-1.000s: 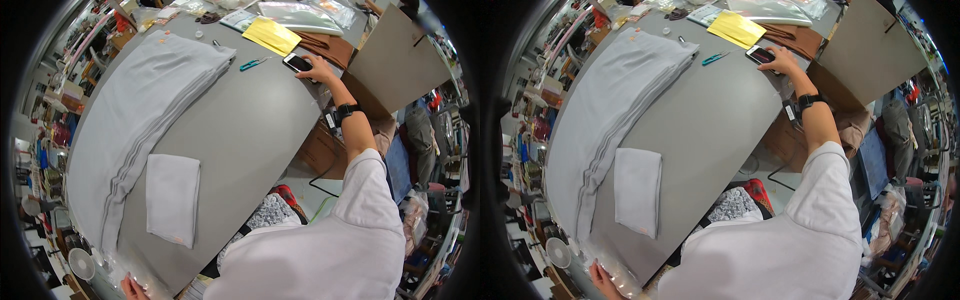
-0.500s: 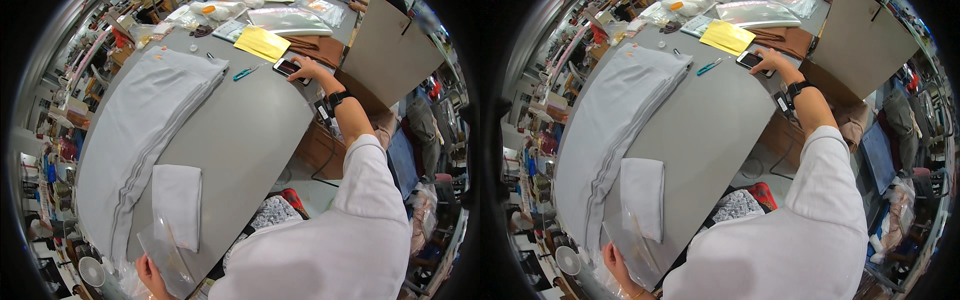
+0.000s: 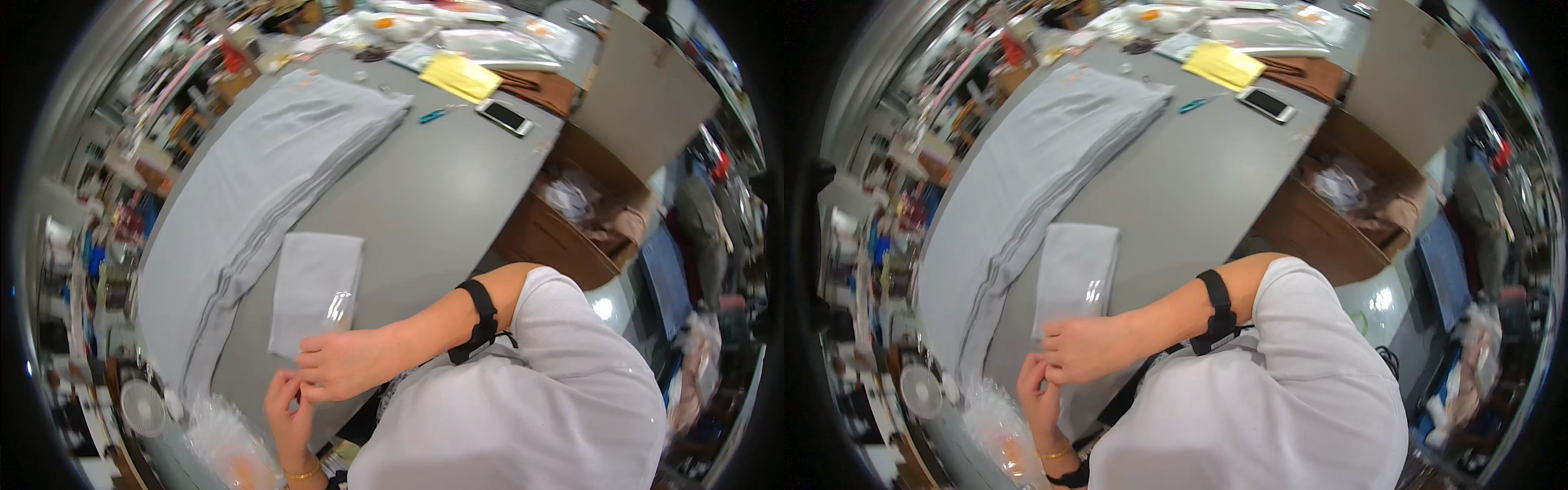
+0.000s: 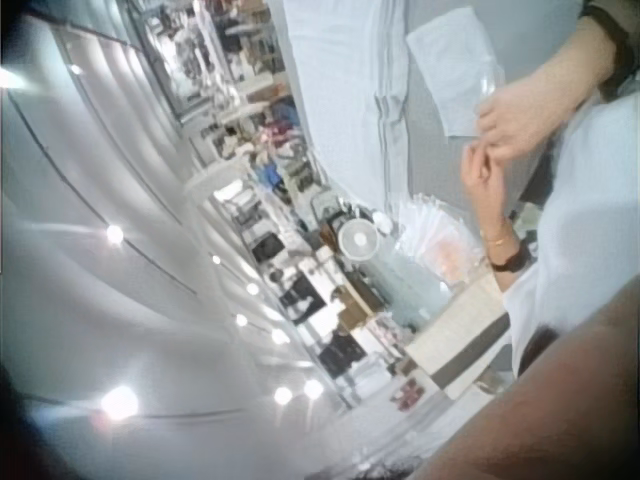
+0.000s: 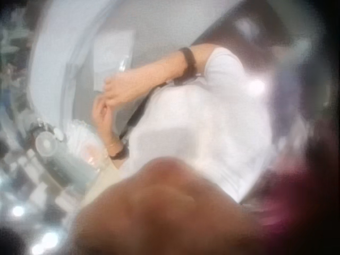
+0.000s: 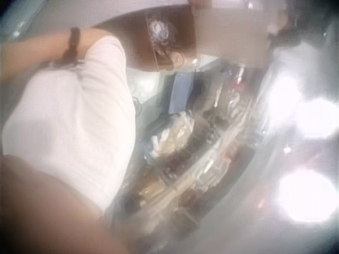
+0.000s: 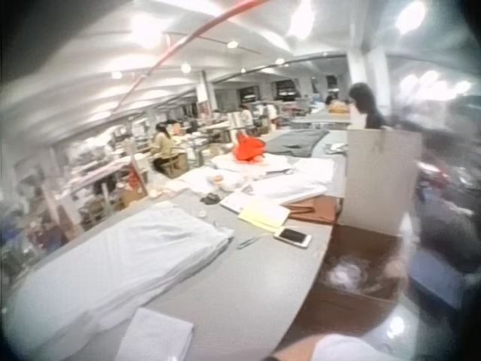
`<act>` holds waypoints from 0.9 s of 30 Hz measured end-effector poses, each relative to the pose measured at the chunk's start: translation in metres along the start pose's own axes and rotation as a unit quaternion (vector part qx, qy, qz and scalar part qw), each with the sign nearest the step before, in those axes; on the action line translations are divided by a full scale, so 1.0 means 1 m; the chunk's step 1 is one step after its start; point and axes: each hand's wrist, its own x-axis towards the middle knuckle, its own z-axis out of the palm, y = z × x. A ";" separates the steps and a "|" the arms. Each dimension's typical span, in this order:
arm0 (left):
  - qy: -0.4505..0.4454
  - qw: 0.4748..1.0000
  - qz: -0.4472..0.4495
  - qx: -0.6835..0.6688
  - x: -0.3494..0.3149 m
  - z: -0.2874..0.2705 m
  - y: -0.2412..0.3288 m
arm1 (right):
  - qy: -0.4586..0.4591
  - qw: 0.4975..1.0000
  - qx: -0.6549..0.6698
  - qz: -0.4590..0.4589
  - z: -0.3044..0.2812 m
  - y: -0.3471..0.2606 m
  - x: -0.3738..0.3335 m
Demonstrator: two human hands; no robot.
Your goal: The person repeatedly folds gray garments on a table and places each folded item into a clear plastic bag. The person then stacks the packaged items on a nearby surface. The process is repeated for multiple garments.
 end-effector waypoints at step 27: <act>0.054 0.975 -0.083 0.199 -0.060 0.012 0.014 | -0.038 0.960 0.278 0.010 0.035 0.012 -0.010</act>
